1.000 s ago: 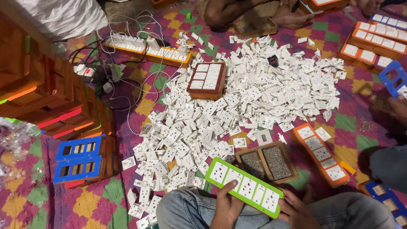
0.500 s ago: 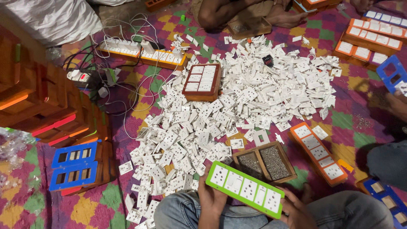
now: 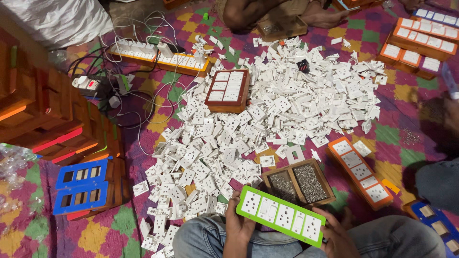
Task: The person sits on the floor and assembles white plastic electrical socket modules into a green stripboard. They insert small metal pins into the modules and secure them by hand, handling multiple modules and a box of pins.
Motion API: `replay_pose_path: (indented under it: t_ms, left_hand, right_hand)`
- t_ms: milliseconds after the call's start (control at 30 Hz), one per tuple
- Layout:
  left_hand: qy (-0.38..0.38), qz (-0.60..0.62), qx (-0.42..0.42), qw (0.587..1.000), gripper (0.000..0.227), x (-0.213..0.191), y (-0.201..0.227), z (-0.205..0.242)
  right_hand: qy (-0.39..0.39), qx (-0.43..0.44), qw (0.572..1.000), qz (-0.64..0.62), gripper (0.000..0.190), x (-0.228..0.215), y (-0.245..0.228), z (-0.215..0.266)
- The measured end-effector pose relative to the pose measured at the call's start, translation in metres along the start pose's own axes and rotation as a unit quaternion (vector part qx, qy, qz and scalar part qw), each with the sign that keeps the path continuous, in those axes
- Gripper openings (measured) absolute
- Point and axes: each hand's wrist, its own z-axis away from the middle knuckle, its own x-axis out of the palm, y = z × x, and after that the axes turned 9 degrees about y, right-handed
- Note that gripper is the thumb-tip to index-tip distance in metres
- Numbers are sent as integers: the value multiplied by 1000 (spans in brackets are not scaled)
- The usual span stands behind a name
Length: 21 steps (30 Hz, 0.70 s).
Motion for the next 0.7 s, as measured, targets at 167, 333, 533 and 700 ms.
replay_pose_path:
  t_ms: [167, 333, 533, 700]
  left_hand:
    - [27, 10, 10, 1000, 18, -5, 0, -7]
    - [40, -18, 44, 998, 38, -5, -2, -7]
    - [-47, 9, 53, 997, 56, 4, -3, 4]
    - [-72, 10, 63, 995, 65, 12, -1, 12]
  right_hand:
    - [59, 359, 842, -398, 51, 0, -9, -2]
    - [32, 286, 896, -337, 54, 4, 3, -7]
    - [28, 36, 997, -68, 83, 6, 19, 1]
    - [13, 326, 881, -343, 80, 3, 7, 3]
